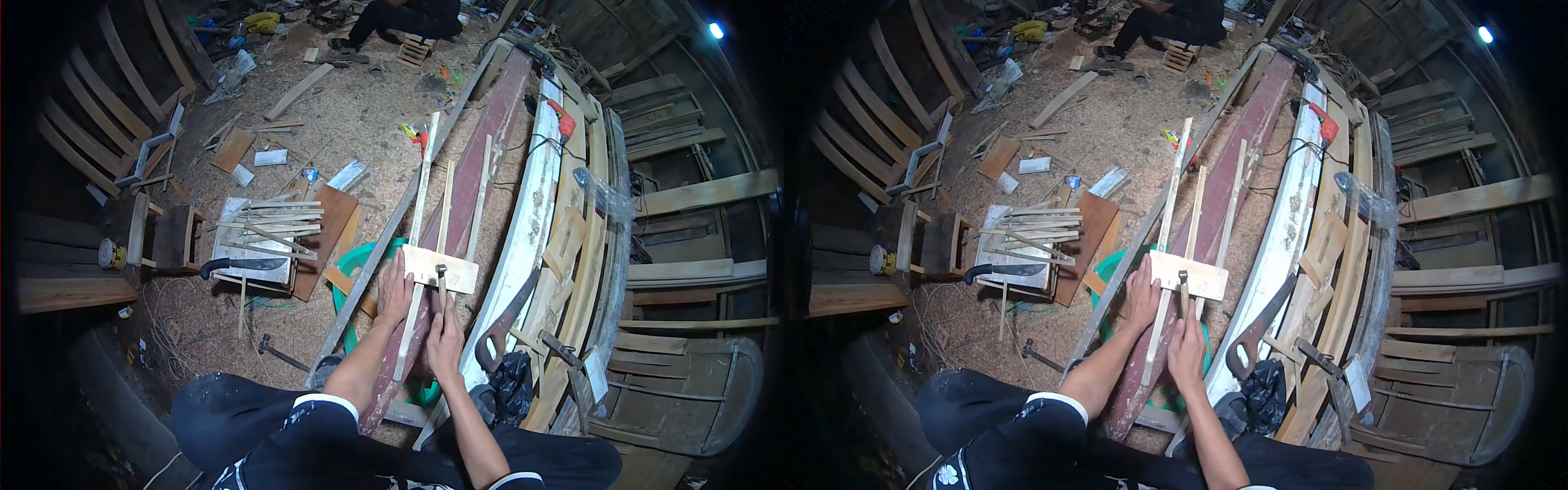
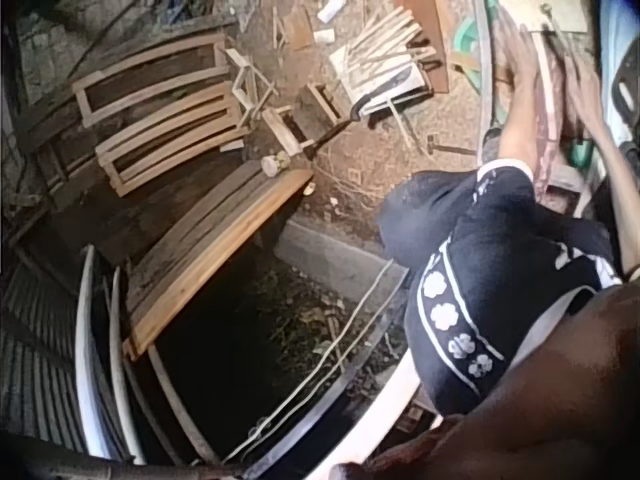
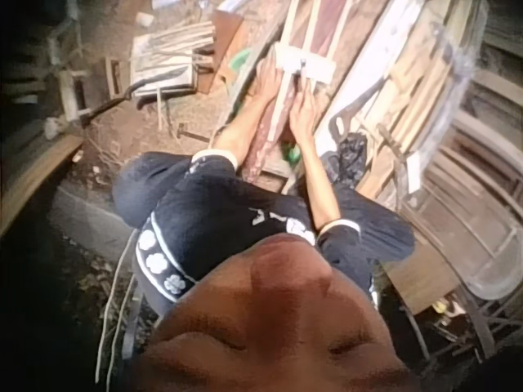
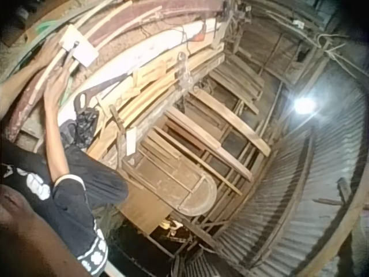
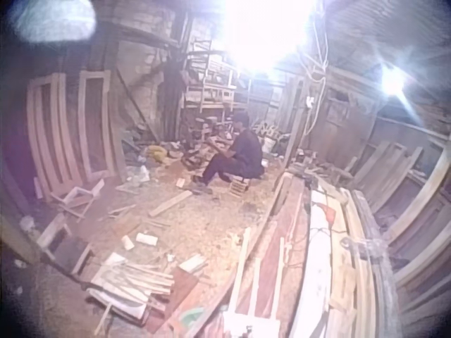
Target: Hammering nails into a small wooden frame while sitting on the floor of a workshop.
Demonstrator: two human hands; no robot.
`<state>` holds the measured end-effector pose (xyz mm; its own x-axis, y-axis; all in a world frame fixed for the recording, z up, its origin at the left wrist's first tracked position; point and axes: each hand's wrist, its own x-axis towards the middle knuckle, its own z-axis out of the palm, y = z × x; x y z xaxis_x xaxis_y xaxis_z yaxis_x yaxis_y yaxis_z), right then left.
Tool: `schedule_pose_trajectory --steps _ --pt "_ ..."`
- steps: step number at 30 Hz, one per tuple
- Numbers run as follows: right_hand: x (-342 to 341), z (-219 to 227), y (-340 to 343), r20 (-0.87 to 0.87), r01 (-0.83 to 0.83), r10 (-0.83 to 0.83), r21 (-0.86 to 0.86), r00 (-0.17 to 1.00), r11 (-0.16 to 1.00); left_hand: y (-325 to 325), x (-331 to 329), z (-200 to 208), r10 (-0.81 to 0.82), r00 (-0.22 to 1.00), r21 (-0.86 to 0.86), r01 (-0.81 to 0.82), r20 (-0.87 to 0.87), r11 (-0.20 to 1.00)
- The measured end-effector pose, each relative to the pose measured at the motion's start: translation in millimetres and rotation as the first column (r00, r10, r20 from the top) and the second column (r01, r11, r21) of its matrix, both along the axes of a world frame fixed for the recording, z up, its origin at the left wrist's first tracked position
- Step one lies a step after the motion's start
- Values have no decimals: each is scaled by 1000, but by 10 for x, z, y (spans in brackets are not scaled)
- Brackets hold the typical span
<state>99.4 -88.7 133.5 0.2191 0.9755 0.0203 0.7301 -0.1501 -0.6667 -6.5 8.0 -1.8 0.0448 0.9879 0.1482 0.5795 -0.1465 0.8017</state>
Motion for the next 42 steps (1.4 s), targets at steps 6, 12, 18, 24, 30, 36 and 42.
schedule_pose_trajectory --steps 6,12,18,24,30,36,42 --pt "94 -190 -83 -23 -56 56 15 998 998 -28 32 -47 8 1000 34 -8 3 999" --pt "-11 -172 -117 2 -5 4 213 1000 977 -50 49 -15 10 999 5 -9 -44 1000" --pt "-37 -120 -148 -10 14 -13 39 1000 999 -81 57 2 -1 996 -17 0 -89 1000" --pt "-53 -91 -99 44 -46 41 137 998 990 -37 44 20 3 997 -8 -3 -82 1000" --pt "-49 -169 -89 -23 34 -33 45 999 998 -17 33 16 0 995 1 1 -96 1000" --pt "-29 -260 -95 66 -56 57 -27 996 998 -100 43 12 5 994 -7 -5 -105 1000" --pt "-72 -218 -67 100 -9 -1 101 995 995 -27 30 11 10 996 42 -6 -83 999"
